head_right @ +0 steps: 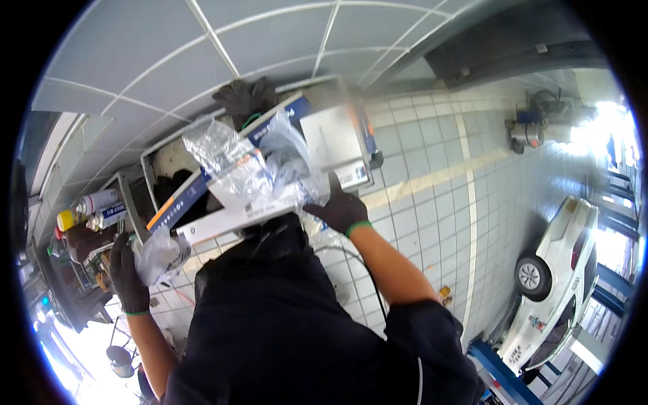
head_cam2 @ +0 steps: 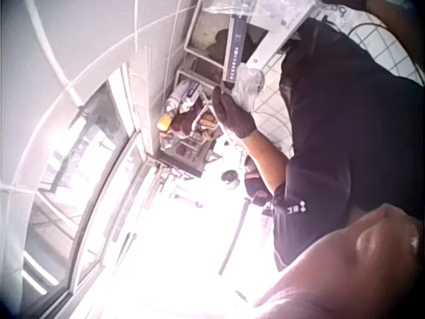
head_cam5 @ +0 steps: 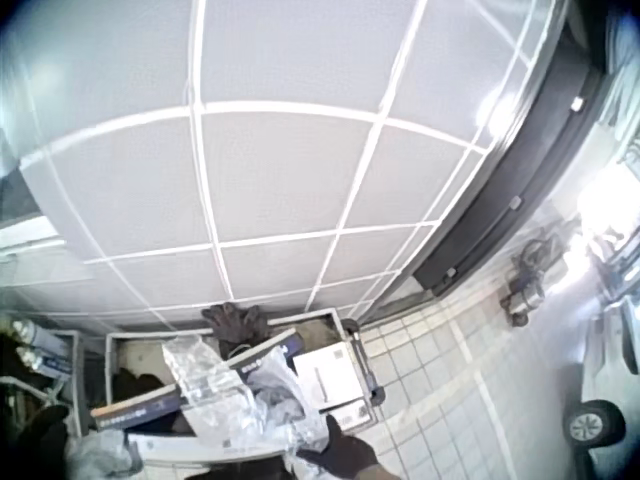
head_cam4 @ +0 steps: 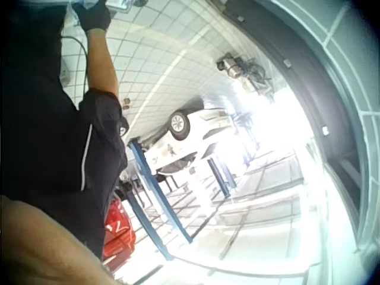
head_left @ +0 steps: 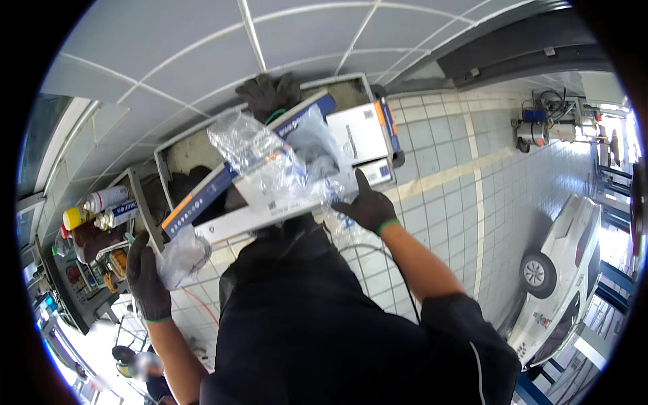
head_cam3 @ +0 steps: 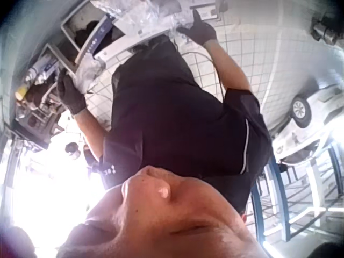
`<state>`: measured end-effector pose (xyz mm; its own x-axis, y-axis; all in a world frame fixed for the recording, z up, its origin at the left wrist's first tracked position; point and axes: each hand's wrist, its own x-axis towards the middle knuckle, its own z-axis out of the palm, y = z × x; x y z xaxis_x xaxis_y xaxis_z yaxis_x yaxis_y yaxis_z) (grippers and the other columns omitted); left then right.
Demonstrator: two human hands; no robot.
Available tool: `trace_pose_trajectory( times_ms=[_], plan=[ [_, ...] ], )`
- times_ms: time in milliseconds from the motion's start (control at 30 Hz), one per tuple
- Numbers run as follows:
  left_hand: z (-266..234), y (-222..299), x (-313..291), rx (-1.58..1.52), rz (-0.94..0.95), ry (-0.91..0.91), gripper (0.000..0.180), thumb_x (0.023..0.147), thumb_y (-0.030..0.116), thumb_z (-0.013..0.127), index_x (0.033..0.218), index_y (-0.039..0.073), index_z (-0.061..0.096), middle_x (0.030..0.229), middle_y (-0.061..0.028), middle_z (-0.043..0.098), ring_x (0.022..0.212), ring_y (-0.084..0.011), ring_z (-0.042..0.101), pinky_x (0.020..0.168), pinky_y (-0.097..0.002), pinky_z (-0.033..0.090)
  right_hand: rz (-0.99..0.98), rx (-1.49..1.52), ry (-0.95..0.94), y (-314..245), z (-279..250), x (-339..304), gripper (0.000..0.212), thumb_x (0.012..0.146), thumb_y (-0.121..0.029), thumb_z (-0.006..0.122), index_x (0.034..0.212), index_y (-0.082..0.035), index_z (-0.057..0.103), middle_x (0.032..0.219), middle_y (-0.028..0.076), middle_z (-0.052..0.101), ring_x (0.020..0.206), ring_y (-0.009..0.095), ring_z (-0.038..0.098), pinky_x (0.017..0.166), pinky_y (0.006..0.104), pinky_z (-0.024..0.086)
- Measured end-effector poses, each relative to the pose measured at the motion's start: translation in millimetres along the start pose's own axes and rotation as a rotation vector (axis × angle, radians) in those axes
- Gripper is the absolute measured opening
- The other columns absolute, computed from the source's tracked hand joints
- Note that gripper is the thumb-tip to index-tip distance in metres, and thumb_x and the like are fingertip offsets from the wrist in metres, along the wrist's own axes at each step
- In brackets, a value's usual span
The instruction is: The person unpacks a new car part from a box and applies lubricant to a metal component. They then use a pneumatic impact wrench to tighten bolts on a car axle assembly on the floor. The person also uses a screwdriver to open another box and retrieves a part.
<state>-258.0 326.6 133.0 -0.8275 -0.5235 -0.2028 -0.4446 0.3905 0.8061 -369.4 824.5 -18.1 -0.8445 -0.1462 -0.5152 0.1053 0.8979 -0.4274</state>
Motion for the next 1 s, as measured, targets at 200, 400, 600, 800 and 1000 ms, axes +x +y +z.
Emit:
trace_pose_trajectory(
  times_ms=[200,400,600,800,1000],
  plan=[
    [-7,-12,7,-0.045,0.003,0.002,0.038,0.112,0.009,0.054,0.146,-0.003,0.066,0.148,-0.0178,0.067,0.139,-0.0315,0.063,0.119,-0.0411,0.047,-0.073,-0.146,0.061,-22,20,47,0.048,0.094,-0.054,0.072,0.117,-0.013,0.076,0.097,0.019,0.079,0.097,0.043,0.076,0.088,0.0545,0.06],
    [-23,-23,19,0.26,0.284,-0.001,0.039,0.11,-0.001,0.051,0.146,0.0,0.066,0.15,-0.0192,0.065,0.139,-0.0352,0.063,0.117,-0.0418,0.05,-0.433,-0.033,0.5,-96,-82,40,0.025,0.099,-0.035,0.071,0.1,-0.01,0.072,0.092,0.019,0.076,0.088,0.044,0.074,0.078,0.0524,0.059],
    [-27,-25,22,-0.37,-0.019,0.029,0.035,0.113,0.008,0.055,0.145,-0.003,0.065,0.147,-0.0177,0.066,0.136,-0.0287,0.063,0.116,-0.0391,0.049,-0.308,-0.355,0.2,-69,38,169,0.029,0.099,-0.021,0.065,0.126,-0.013,0.07,0.123,0.022,0.075,0.115,0.045,0.072,0.099,0.0551,0.056],
    [-50,-24,15,-0.417,0.077,0.128,0.034,0.111,0.011,0.06,0.142,-0.001,0.068,0.143,-0.0144,0.068,0.131,-0.0247,0.063,0.113,-0.0362,0.049,-0.148,-0.455,-0.049,-164,-49,108,0.058,0.098,-0.035,0.064,0.152,-0.014,0.065,0.141,0.024,0.071,0.129,0.041,0.069,0.113,0.0541,0.053],
    [-55,3,17,-0.387,0.072,0.009,0.037,0.109,0.015,0.063,0.143,0.001,0.068,0.137,-0.0098,0.072,0.122,-0.0162,0.065,0.109,-0.0332,0.049,-0.97,0.332,-0.064,-289,-70,35,0.081,0.09,-0.043,0.088,0.158,-0.013,0.055,0.143,0.016,0.07,0.124,0.035,0.07,0.11,0.045,0.055]
  ],
)
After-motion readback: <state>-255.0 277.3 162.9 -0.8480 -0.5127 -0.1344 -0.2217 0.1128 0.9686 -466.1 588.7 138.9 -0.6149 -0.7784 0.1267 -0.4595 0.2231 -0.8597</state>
